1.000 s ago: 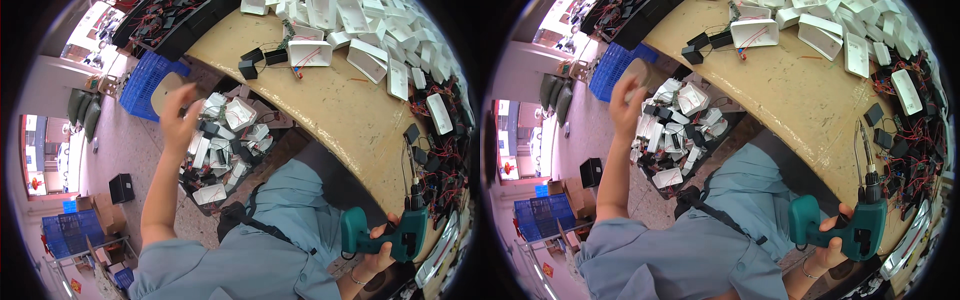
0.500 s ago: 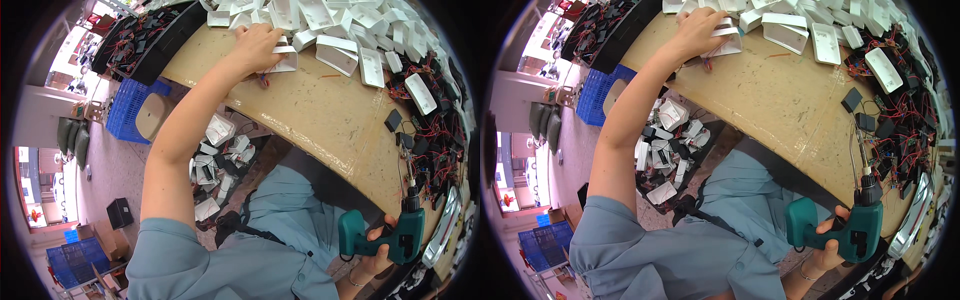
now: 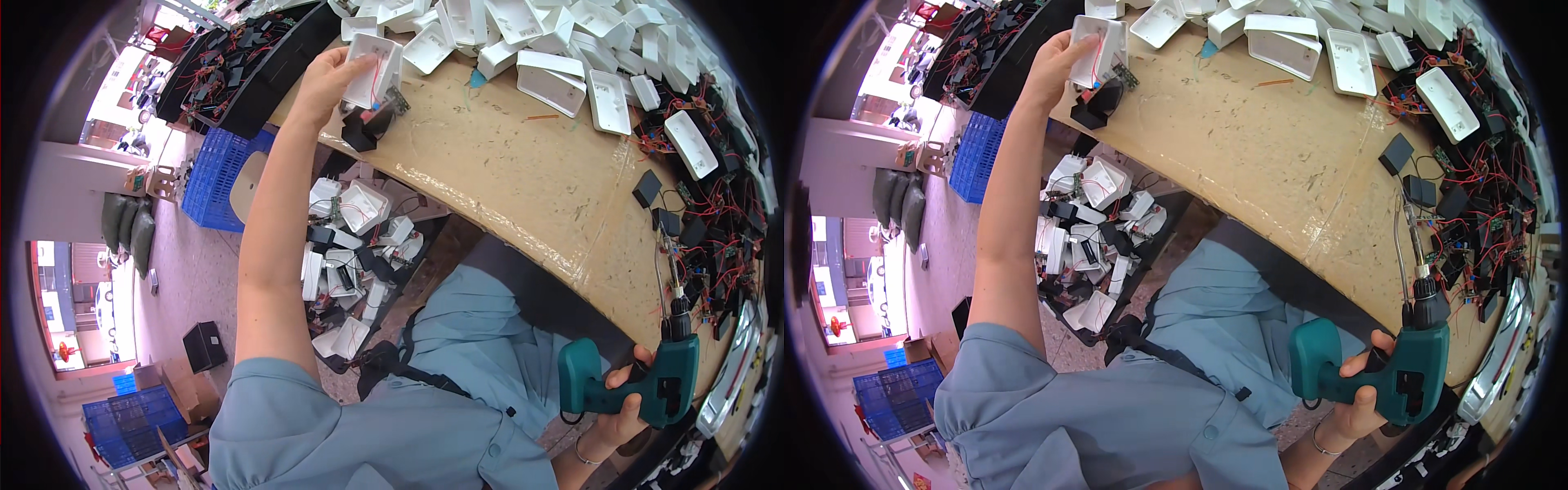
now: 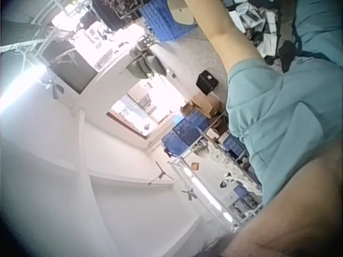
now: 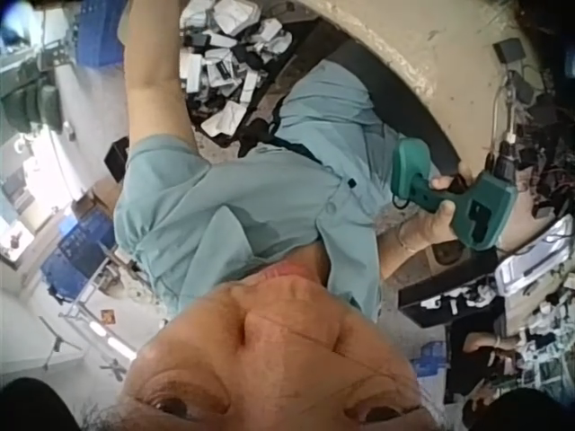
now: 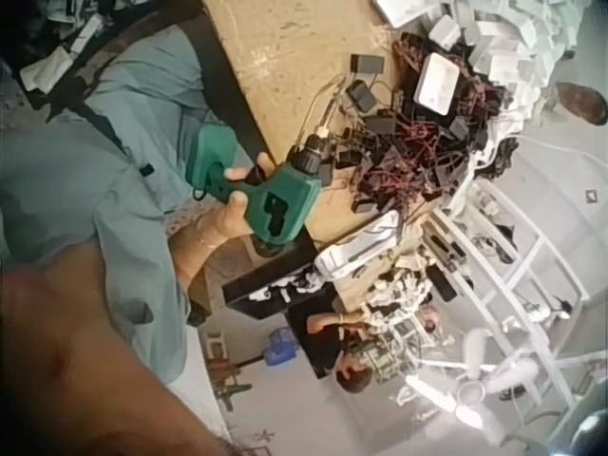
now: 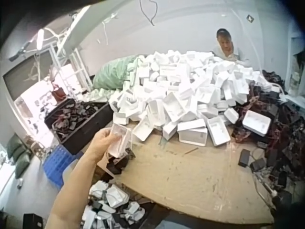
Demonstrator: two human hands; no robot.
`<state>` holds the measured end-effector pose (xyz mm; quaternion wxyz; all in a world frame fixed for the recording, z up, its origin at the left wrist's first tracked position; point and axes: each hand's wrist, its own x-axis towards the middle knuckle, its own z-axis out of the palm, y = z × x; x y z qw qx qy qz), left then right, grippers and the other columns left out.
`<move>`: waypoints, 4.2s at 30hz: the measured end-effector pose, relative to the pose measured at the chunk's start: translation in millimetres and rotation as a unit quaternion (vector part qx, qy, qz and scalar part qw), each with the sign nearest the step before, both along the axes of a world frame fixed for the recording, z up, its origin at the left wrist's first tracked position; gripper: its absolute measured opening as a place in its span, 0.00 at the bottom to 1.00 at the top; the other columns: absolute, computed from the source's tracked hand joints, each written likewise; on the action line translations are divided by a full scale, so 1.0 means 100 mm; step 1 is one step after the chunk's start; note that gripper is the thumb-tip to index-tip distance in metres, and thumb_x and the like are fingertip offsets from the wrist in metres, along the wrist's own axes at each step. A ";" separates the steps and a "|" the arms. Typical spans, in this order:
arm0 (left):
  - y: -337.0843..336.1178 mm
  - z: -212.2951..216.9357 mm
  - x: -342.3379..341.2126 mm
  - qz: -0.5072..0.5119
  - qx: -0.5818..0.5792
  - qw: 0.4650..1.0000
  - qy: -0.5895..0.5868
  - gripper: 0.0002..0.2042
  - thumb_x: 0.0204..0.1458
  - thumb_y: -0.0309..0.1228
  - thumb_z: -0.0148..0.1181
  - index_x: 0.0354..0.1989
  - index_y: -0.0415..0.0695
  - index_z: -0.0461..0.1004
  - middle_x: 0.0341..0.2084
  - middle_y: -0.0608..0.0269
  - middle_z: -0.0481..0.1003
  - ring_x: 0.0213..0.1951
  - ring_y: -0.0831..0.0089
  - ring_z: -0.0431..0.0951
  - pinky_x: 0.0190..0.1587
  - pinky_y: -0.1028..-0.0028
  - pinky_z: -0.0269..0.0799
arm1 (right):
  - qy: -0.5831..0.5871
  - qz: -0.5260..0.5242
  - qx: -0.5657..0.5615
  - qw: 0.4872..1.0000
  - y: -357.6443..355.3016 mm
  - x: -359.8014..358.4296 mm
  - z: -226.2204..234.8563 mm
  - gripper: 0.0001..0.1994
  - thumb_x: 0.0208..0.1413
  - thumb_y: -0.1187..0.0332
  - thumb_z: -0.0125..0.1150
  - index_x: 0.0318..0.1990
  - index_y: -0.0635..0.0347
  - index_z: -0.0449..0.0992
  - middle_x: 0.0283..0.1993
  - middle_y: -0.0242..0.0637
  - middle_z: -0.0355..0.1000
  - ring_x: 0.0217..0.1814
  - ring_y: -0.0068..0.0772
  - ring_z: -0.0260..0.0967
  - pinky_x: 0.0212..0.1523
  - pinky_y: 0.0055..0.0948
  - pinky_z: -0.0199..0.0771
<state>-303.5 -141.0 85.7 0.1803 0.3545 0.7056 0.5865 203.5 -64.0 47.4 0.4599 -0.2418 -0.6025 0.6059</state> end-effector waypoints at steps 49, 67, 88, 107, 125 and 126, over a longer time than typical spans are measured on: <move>-3.73 -0.66 1.62 0.228 0.054 0.945 -0.229 0.28 0.47 0.43 0.52 0.55 0.43 0.56 0.48 0.58 0.65 0.47 0.64 0.69 0.47 0.65 0.67 | -0.036 0.066 0.034 0.997 0.06 -0.39 0.06 0.36 0.47 0.53 0.57 0.56 0.71 0.51 0.51 0.53 0.59 0.29 0.24 0.62 0.23 0.17 0.61; -3.66 -1.46 2.31 0.406 0.119 0.849 -0.317 0.20 0.47 0.31 0.55 0.49 0.42 0.62 0.42 0.62 0.69 0.44 0.69 0.69 0.47 0.70 0.65 | -0.053 0.081 0.044 0.994 0.07 -0.48 0.01 0.36 0.49 0.52 0.55 0.57 0.71 0.49 0.54 0.54 0.56 0.29 0.24 0.60 0.23 0.15 0.57; -3.53 -1.20 2.29 0.189 -0.332 0.915 0.134 0.21 0.27 0.23 0.64 0.37 0.42 0.72 0.51 0.53 0.58 0.53 0.58 0.61 0.55 0.69 0.55 | 0.000 0.127 0.004 0.992 0.13 -0.41 -0.03 0.33 0.48 0.57 0.58 0.56 0.70 0.53 0.55 0.51 0.57 0.32 0.24 0.60 0.29 0.17 0.59; -3.29 -1.62 2.41 0.278 -0.496 0.765 0.304 0.31 0.29 0.45 0.66 0.45 0.44 0.68 0.55 0.42 0.50 0.55 0.47 0.54 0.54 0.58 0.52 | -0.036 0.083 0.028 0.995 0.07 -0.41 -0.05 0.37 0.47 0.53 0.57 0.56 0.72 0.50 0.52 0.54 0.58 0.30 0.23 0.61 0.23 0.14 0.57; -3.54 -1.73 2.39 0.294 -0.381 0.842 0.244 0.29 0.26 0.39 0.69 0.41 0.43 0.69 0.56 0.44 0.48 0.57 0.47 0.50 0.57 0.60 0.49 | -0.020 0.102 0.001 0.995 0.04 -0.42 -0.06 0.37 0.48 0.54 0.58 0.56 0.72 0.50 0.52 0.56 0.58 0.29 0.25 0.60 0.25 0.17 0.59; -3.55 -1.72 2.41 0.295 -0.380 0.842 0.243 0.29 0.26 0.39 0.69 0.41 0.43 0.69 0.56 0.44 0.48 0.57 0.47 0.50 0.57 0.60 0.49 | -0.023 0.100 0.006 0.995 0.04 -0.43 -0.05 0.37 0.47 0.54 0.58 0.56 0.72 0.49 0.52 0.56 0.58 0.29 0.25 0.60 0.24 0.17 0.59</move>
